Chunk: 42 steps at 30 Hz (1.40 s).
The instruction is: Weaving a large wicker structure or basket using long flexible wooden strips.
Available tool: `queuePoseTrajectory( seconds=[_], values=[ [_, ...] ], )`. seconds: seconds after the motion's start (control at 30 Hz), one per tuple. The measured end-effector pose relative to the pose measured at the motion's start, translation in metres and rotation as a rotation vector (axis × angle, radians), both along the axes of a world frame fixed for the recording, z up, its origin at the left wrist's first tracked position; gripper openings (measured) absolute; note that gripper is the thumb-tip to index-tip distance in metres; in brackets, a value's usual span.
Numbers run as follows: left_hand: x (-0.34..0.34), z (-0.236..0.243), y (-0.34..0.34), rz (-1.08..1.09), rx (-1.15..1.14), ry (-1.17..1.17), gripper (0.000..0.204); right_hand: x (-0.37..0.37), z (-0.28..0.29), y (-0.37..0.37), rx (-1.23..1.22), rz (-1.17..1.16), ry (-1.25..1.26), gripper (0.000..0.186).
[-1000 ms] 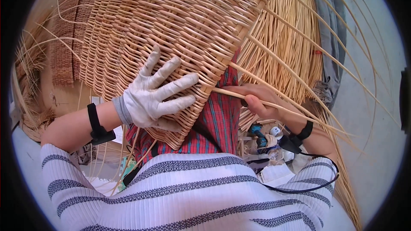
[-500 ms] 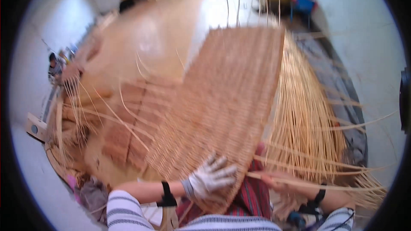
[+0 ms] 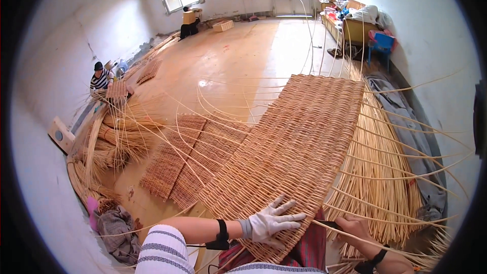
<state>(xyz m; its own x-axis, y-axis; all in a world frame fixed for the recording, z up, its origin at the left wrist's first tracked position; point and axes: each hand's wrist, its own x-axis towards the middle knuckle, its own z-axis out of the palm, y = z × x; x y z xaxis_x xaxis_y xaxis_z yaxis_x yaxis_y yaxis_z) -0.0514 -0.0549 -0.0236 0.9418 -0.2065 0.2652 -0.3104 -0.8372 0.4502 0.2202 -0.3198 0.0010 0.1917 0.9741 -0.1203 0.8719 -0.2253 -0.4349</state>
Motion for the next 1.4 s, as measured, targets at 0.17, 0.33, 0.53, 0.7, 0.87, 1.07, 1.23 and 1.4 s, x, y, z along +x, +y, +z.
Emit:
queuePoseTrajectory(
  seconds=[0.17,0.33,0.53,0.7,0.87,1.07,1.23,1.4],
  values=[
    [-0.001,0.004,0.003,-0.040,0.000,0.016,0.103,-0.006,0.027,0.003,-0.166,-0.020,0.331,0.023],
    [-0.003,0.000,0.008,-0.038,0.001,-0.011,0.103,-0.012,0.018,-0.001,-0.022,-0.064,0.152,0.019],
    [-0.001,-0.004,0.007,-0.019,-0.062,-0.052,0.100,0.002,-0.003,-0.002,-0.190,-0.055,0.609,0.020],
    [-0.003,-0.015,0.006,-0.010,-0.038,-0.086,0.089,-0.005,-0.010,-0.004,-0.163,-0.179,0.419,0.029],
    [-0.005,-0.017,0.003,0.016,-0.109,-0.103,0.075,-0.013,-0.005,0.003,-0.189,-0.129,0.571,0.043],
    [-0.006,-0.020,0.005,-0.004,-0.204,-0.121,0.067,-0.011,-0.017,-0.018,-0.333,-0.174,0.667,0.060],
    [-0.007,-0.022,0.010,-0.023,-0.218,-0.170,0.063,0.004,-0.034,-0.068,-0.487,-0.249,0.814,0.074],
    [-0.004,-0.020,0.004,0.018,-0.236,-0.134,0.062,-0.001,-0.056,-0.093,-0.630,-0.182,1.030,0.088]
  ],
)
